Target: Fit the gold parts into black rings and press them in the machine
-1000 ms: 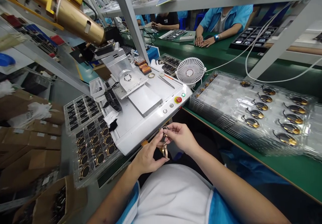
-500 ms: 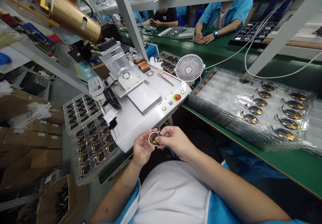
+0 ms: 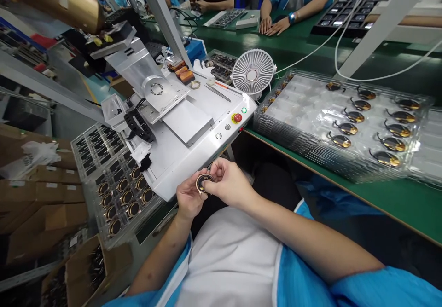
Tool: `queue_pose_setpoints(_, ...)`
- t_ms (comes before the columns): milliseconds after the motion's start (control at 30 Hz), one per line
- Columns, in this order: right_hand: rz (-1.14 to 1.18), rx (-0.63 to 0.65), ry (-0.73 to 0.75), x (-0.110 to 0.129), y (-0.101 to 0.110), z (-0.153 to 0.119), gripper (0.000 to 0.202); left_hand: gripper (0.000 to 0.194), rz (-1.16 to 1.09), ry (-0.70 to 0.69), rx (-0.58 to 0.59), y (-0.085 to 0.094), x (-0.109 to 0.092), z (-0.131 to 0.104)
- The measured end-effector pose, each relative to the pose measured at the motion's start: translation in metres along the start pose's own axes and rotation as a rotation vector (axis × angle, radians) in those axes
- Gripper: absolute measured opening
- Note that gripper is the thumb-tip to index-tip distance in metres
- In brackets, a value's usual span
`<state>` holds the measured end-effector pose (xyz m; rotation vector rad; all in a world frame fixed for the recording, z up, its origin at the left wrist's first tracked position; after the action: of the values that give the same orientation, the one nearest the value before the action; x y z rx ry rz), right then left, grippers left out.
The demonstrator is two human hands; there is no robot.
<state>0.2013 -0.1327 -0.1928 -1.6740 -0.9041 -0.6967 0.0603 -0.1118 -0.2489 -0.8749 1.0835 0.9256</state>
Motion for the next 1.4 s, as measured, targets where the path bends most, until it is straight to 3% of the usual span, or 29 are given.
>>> queue_pose_setpoints(300,0.015,0.028,-0.013,-0.005,0.001,0.003,0.034,0.053,0.014,0.039,-0.025,0.001,0.003,0.000)
queue_pose_setpoints(567,0.028,0.029,-0.028,-0.010,0.006,0.009,0.039,0.053,-0.015,-0.040,-0.088,0.000,0.001,0.001)
queue_pose_setpoints(800,-0.087,0.091,-0.243,-0.022,0.015,0.008,0.049,0.051,0.040,0.045,-0.151,0.003,0.006,-0.003)
queue_pose_setpoints(1033,0.093,0.107,-0.251,-0.031,0.011,0.008,0.061,0.052,0.125,0.022,-0.101,0.005,0.001,-0.003)
queue_pose_setpoints(1200,0.128,0.126,-0.190,-0.034,0.005,0.009,0.061,0.050,0.125,-0.009,-0.134,0.010,-0.002,-0.003)
queue_pose_setpoints(1267,0.116,0.145,-0.174,-0.034,0.004,0.014,0.059,0.048,0.115,-0.006,-0.156,0.012,-0.001,-0.003)
queue_pose_setpoints(1400,-0.004,0.283,-0.281,-0.024,0.004,0.045,0.057,0.044,0.047,0.005,-0.231,0.016,-0.006,0.001)
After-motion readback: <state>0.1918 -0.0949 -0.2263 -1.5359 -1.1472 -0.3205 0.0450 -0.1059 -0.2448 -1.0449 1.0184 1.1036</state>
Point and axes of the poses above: each hand's wrist, its own z-axis towards the middle knuckle, its own y-axis out of the back of the hand, x = y × z, the point moved 6 cm from there along z, towards the middle knuckle, and after that the axes turned 13 degrees about z, right-handed, at the moved point
